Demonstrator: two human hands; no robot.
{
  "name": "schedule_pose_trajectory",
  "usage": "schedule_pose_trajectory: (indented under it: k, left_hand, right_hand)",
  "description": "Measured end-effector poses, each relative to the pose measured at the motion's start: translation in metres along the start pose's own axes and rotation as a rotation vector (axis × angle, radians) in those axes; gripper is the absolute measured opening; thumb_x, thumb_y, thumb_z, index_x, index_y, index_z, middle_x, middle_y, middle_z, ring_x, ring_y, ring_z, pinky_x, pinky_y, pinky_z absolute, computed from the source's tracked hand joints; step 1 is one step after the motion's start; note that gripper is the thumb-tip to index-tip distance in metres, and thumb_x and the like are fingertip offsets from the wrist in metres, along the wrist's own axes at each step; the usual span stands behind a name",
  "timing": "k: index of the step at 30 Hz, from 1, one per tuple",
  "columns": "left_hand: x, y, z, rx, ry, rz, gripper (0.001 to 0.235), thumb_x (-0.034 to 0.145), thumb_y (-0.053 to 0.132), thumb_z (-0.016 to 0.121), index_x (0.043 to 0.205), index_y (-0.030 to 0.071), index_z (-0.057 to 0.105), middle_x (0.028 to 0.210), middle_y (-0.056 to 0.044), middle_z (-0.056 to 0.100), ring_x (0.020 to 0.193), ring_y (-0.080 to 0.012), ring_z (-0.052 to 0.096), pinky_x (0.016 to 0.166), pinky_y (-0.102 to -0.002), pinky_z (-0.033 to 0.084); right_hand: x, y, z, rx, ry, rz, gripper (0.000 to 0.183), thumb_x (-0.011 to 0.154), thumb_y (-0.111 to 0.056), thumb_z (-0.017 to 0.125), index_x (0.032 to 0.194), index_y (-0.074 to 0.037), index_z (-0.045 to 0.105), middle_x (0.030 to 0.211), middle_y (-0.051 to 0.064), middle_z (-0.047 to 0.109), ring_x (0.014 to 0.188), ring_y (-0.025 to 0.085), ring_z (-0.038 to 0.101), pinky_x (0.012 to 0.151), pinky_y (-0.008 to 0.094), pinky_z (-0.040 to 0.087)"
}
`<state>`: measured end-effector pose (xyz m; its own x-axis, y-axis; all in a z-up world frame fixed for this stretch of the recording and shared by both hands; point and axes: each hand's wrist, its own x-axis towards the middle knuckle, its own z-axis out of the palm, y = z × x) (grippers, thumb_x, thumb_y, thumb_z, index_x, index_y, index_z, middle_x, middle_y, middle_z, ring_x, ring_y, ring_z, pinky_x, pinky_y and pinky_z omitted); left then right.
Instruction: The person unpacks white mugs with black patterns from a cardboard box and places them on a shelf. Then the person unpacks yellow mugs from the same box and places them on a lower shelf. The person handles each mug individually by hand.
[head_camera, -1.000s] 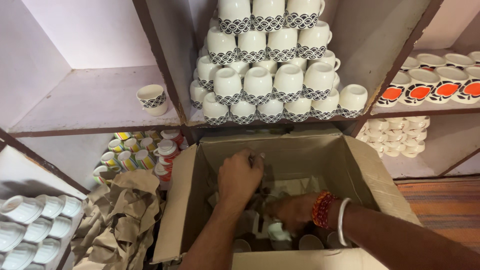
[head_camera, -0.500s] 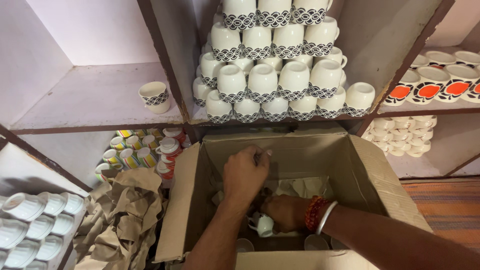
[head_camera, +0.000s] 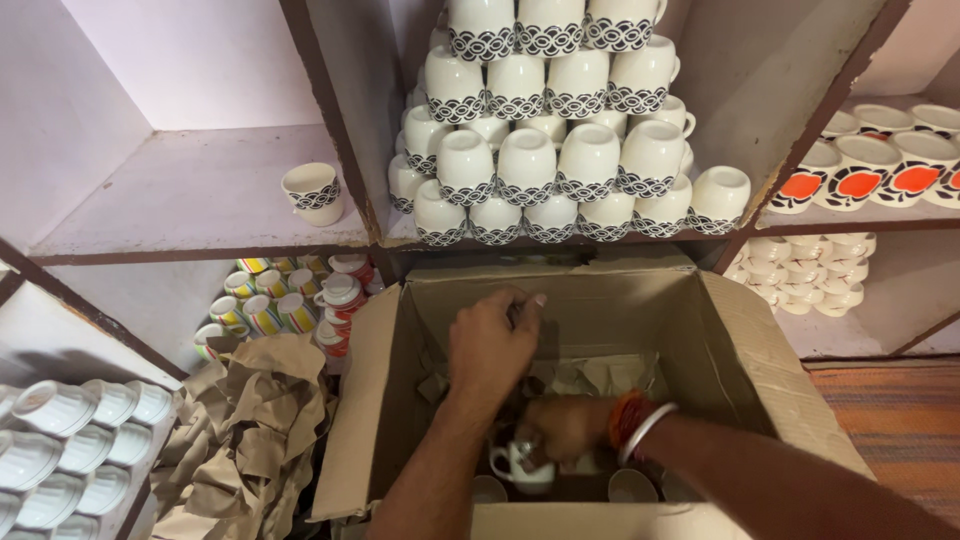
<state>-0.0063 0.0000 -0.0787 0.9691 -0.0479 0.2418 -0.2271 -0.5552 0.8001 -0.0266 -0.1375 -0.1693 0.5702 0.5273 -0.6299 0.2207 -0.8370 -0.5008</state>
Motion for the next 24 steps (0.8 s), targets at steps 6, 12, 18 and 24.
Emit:
schedule_pose_trajectory:
  k: [6, 12, 18, 24]
  left_hand:
    - [-0.007, 0.010, -0.015, -0.128, 0.264, 0.379, 0.025, 0.095, 0.030, 0.069, 0.094, 0.005, 0.072, 0.089, -0.013, 0.072, 0.084, -0.0333, 0.067, 0.078, -0.043, 0.052]
    - [-0.022, 0.015, -0.036, 0.089, 0.300, 0.802, 0.033, 0.093, 0.024, 0.068, 0.116, 0.000, 0.069, 0.107, -0.018, 0.068, 0.103, -0.0379, 0.060, 0.092, -0.048, 0.047]
    - [-0.001, 0.014, -0.031, -0.187, 0.359, 0.251, 0.041, 0.107, 0.041, 0.053, 0.098, 0.006, 0.073, 0.084, -0.009, 0.072, 0.072, -0.0273, 0.067, 0.066, -0.039, 0.053]
    - [-0.003, 0.011, -0.057, -1.176, -0.317, -0.580, 0.071, 0.102, 0.073, 0.041, 0.097, 0.005, 0.063, 0.072, -0.006, 0.066, 0.053, -0.0160, 0.062, 0.045, -0.031, 0.041]
  right_hand:
    - [-0.034, -0.012, -0.058, 0.906, 0.413, 0.014, 0.011, 0.089, -0.011, 0.066, 0.097, -0.005, 0.069, 0.061, 0.001, 0.059, 0.044, 0.010, 0.049, 0.039, 0.028, 0.032]
    - [-0.080, -0.044, -0.093, 1.600, 0.526, -0.198, 0.016, 0.099, -0.016, 0.065, 0.086, -0.011, 0.057, 0.060, -0.001, 0.053, 0.043, 0.007, 0.040, 0.041, 0.025, 0.031]
    - [-0.102, -0.097, -0.058, 1.352, 0.713, -0.434, 0.028, 0.109, -0.035, 0.062, 0.106, -0.007, 0.068, 0.066, -0.002, 0.050, 0.049, 0.009, 0.044, 0.044, 0.027, 0.034]
    - [-0.129, -0.094, -0.054, -0.360, 0.947, -0.617, 0.015, 0.095, -0.022, 0.063, 0.104, -0.010, 0.066, 0.095, 0.008, 0.078, 0.083, 0.031, 0.074, 0.066, 0.043, 0.055]
